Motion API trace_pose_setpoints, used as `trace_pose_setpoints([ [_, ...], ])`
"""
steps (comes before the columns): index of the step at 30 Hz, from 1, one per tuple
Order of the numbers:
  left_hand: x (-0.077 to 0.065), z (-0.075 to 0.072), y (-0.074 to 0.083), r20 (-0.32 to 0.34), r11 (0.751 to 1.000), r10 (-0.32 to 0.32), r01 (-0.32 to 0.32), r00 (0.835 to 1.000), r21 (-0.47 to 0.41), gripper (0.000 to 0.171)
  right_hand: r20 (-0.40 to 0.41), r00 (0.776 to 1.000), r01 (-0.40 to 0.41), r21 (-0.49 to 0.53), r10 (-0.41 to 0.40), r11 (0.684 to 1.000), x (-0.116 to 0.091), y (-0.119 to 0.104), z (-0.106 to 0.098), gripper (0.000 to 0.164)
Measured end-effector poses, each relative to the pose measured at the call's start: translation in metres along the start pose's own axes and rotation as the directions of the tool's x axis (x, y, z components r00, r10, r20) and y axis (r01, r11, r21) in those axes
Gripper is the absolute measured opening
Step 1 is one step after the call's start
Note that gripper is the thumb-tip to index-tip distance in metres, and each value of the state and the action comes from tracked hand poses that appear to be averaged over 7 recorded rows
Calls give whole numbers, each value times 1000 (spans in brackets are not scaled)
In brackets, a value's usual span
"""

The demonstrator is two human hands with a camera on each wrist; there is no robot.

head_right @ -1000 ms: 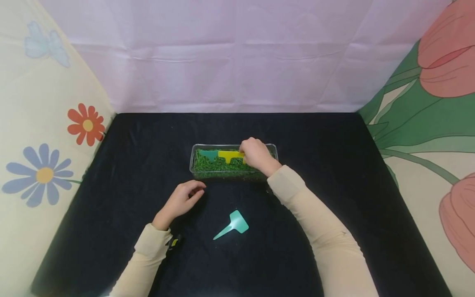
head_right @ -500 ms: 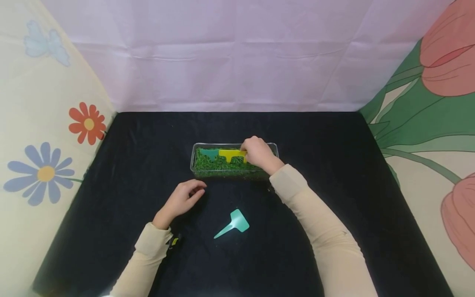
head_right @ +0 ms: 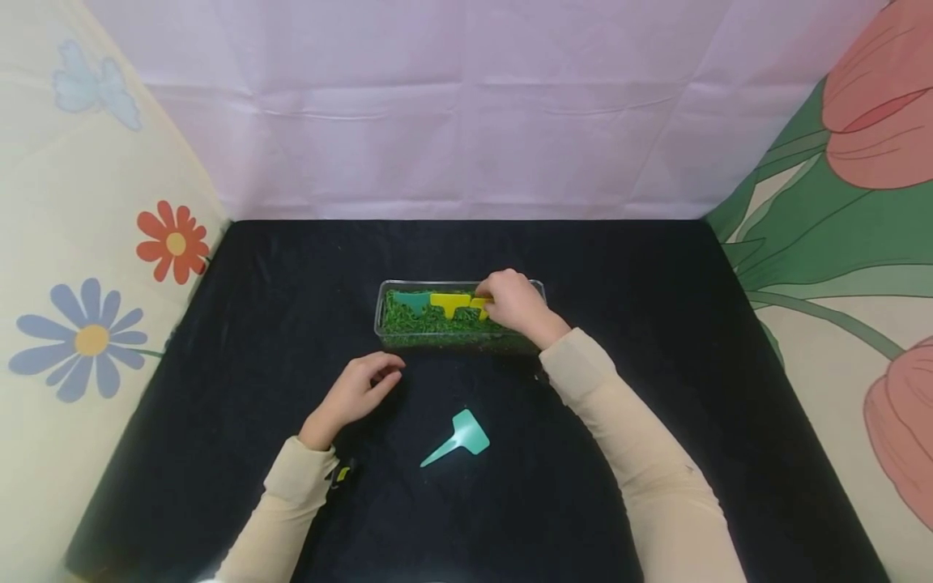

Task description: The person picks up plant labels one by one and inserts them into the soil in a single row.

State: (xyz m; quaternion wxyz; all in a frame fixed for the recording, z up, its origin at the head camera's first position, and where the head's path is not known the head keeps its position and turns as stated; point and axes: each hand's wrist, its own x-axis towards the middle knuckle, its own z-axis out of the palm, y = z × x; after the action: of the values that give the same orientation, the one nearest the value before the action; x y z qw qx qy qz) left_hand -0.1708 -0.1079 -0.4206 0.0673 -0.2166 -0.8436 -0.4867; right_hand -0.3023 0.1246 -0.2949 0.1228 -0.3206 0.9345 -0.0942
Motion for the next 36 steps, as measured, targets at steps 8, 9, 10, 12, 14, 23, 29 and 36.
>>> trace_pose_setpoints([
  [8,0,2,0,7,1000,1,-1,1000,0,14,-79,997,14,-2,-14,1000,-13,-3,-7,27],
  [9,0,2,0,7,1000,2,-2,1000,-1,14,-89,996,17,-5,-17,1000,-15,-3,-8,27],
  [10,0,2,0,6,1000,2,-2,1000,-3,14,-98,995,20,-6,-21,1000,-17,-4,-9,28],
  [12,0,2,0,4,1000,6,-6,1000,-6,14,-109,994,25,-13,-26,1000,-20,-4,-9,28],
  [14,0,2,0,5,1000,10,-10,1000,-8,14,-118,992,31,-20,-33,999,-24,-4,-10,29],
  [23,0,3,1,20,1000,5,-5,1000,-7,14,-168,984,59,-14,-61,998,-36,-1,-10,29],
  [29,0,3,1,23,1000,2,-2,1000,-14,15,-188,981,56,2,-55,998,-43,3,-9,30],
  [36,-1,5,3,31,1000,-4,5,1000,-13,15,-234,970,73,19,-66,997,-56,3,-4,30],
])
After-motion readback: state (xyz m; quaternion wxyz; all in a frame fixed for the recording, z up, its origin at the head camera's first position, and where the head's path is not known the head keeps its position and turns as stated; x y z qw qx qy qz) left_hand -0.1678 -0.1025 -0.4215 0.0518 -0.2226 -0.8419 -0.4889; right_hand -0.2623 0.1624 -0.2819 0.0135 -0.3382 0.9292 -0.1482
